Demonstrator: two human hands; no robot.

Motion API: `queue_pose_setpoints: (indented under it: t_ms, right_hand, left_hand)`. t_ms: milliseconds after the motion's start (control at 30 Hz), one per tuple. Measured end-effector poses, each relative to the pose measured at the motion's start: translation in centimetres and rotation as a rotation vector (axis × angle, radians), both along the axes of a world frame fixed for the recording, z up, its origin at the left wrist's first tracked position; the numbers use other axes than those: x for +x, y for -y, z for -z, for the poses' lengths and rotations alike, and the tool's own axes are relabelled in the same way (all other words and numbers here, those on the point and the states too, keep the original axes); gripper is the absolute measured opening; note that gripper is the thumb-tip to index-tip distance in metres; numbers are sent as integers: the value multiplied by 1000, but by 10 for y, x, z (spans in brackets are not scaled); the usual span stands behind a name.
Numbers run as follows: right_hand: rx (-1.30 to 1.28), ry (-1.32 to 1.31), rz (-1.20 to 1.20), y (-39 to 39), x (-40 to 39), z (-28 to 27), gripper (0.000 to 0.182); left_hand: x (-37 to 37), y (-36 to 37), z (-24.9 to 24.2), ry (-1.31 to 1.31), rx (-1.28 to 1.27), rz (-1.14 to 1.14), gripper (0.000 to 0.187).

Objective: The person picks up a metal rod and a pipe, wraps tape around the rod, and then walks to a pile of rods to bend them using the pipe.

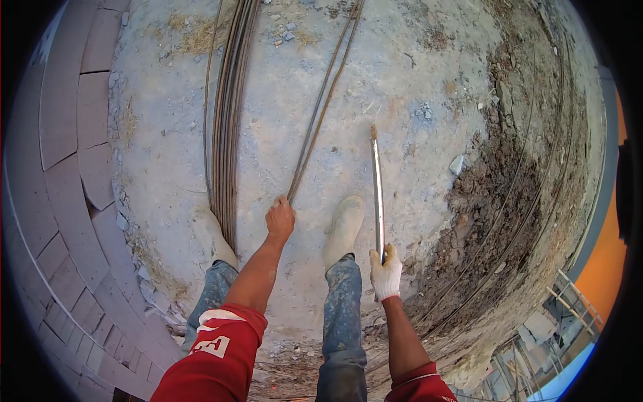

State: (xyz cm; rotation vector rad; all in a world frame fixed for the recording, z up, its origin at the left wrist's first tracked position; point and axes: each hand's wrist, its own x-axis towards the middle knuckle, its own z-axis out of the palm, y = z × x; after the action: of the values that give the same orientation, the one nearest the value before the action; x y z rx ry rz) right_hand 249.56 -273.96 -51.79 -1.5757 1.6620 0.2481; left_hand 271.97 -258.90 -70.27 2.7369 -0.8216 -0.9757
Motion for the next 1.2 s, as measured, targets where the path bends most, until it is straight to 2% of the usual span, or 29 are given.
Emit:
queue_pose_setpoints:
  t_ms: [33, 167, 267, 333, 400, 467, 500, 567, 667, 733, 800, 833, 933, 967, 1000, 1033, 1133, 1200]
  right_hand:
    - [-5, 0, 0, -1, -2, 0, 34]
    - [-27, 40, 34, -7, -6, 8, 36]
    - [2, 47, 116, -11, -10, 8, 37]
    - [32, -18, 95, -4, -3, -2, 39]
    - [19, 0, 143, -9, -22, 16, 40]
    - [41, -19, 122, 7, -3, -5, 36]
    - [-58, 66, 51, 2, -20, 12, 32]
    - [8, 55, 122, 11, -11, 6, 29]
    - [48, 5, 145, 14, -23, 30, 30]
    - [28, 12, 130, 21, -27, 49, 30]
    - [-24, -18, 2, 27, -25, 60, 31]
    - [-25, -11, 11, 26, -23, 62, 31]
    - [-178, -60, -58, 31, -19, 69, 31]
    - [-135, -188, -194, 35, -22, 71, 33]
    - [-86, -320, -328, 36, -26, 71, 35]
    - [-96, -320, -324, 35, -29, 68, 35]
    - [-9, -297, -363, 21, -37, 38, 34]
    - [85, -197, -245, 7, -39, 5, 30]
  left_hand:
    - [2, 1, 3, -20, 69, 62, 33]
    - [-6, -6, 7, -113, 94, 85, 34]
    - [-25, -16, 3, -160, 117, 146, 28]
    - [-42, -31, 4, -179, 127, 76, 28]
    - [-40, -28, 3, -229, 124, 32, 26]
    - [-36, -20, -5, -214, -27, -34, 23]
    - [-30, -17, -6, -238, -88, -22, 29]
    - [-19, -12, -11, -252, -150, -7, 29]
    - [-4, -10, -11, -224, -71, -29, 25]
    - [7, -6, -12, -353, -59, 22, 19]
    - [10, -4, -9, -387, -45, 63, 18]
    - [12, -1, -9, -419, -35, 102, 18]
    - [2, 11, -15, -319, 81, 113, 24]
    - [1, 15, -14, -314, 65, 118, 24]
    - [-2, 15, -14, -255, 163, 167, 25]
    - [-3, 15, -17, -193, 263, 214, 27]
    - [1, 13, -53, -239, 319, 230, 29]
    - [14, 13, -117, -270, 214, 184, 33]
